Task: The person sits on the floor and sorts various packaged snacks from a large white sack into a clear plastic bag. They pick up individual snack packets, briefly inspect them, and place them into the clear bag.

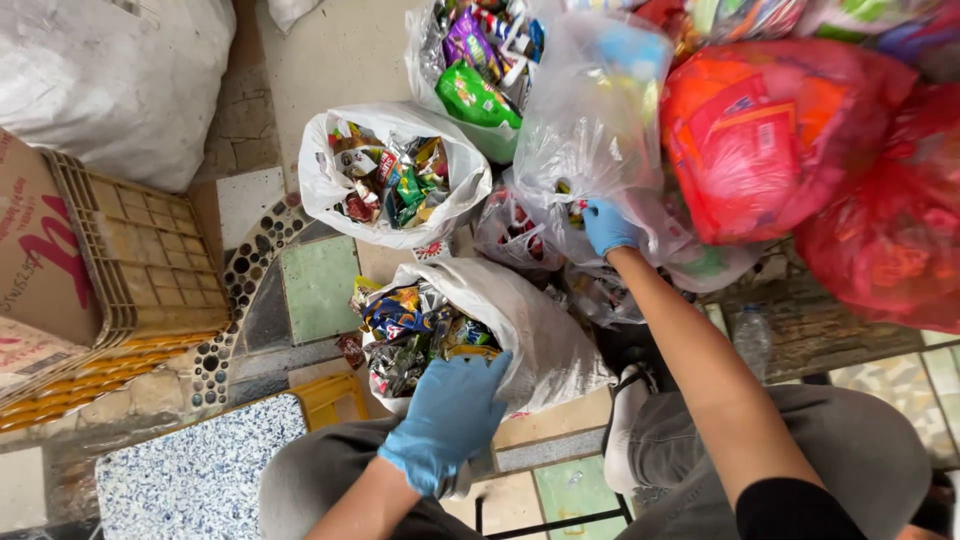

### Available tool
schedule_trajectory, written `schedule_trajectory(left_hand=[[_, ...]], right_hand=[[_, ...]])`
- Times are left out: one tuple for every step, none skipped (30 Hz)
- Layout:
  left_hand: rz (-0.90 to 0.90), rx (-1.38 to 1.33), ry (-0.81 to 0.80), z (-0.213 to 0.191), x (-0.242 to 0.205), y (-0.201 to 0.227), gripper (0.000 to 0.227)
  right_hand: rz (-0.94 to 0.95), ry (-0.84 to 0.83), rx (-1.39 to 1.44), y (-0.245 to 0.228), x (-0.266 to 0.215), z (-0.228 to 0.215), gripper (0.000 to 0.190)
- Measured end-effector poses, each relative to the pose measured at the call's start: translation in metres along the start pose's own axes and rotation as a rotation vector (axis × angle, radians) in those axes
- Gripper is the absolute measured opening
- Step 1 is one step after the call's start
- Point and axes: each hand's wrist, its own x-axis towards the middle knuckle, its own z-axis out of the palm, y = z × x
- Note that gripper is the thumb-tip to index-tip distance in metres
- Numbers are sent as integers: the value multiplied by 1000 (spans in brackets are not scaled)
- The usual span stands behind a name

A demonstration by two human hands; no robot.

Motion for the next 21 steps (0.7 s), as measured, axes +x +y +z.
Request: schedule_trajectory(left_hand=[[-34,-3,-78,-12,1,1,53],[-32,-3,-58,-6,7,-2,53],[-42,24,66,0,13,-5,58],[-51,53,192,5,20,-7,63],[-47,56,215,9,30,-6,63],[-56,90,425,13,38,-7,66],[-63,124,636,16,48,-7,69],[-45,126,653,6,51,-3,69],[-77,-18,580,-5,54,0,71],[-111,-156,507,-18,57,2,73],[-94,-148,526,-23,57,7,73],[-106,-344,520,-28,55,10,73],[-115,-541,508,-33,54,13,72],[-98,-529,521,-25,60,11,72],[-64,-584,598,-17,67,10,50],[-28,-638,666,-7,74,9,30],[-10,-626,670,-5,73,12,30],[17,-660,675,-1,72,15,27],[45,-694,679,2,71,18,24],[60,-681,680,6,72,18,24],[25,-728,640,8,74,18,24]], right_hand=[[-38,-68,150,1,-1,-7,25],[-48,-52,142,5,-1,-5,25],[-73,-111,193,11,-1,-4,10],[-96,-166,244,17,1,-5,16],[-106,-147,235,1,-20,-32,16],[-95,-241,223,-15,-42,-56,21],[-83,-334,210,-31,-65,-78,25],[-78,-310,208,-37,-82,-91,25],[-185,-271,193,-43,-97,-105,24],[-300,-230,175,-53,-110,-117,23],[-301,-204,172,-68,-148,-144,23],[-409,-215,259,-85,-186,-166,19],[-520,-225,344,-101,-224,-188,16],[-524,-201,344,-110,-248,-199,16],[-531,-136,345,-118,-272,-210,15],[-531,-73,351,-124,-297,-218,14],[-530,-52,355,-115,-289,-205,14],[-522,-45,363,-105,-283,-191,14],[-514,-38,370,-95,-275,-177,14],[-513,-19,377,-93,-274,-174,14],[-520,-47,383,-92,-271,-170,15]])
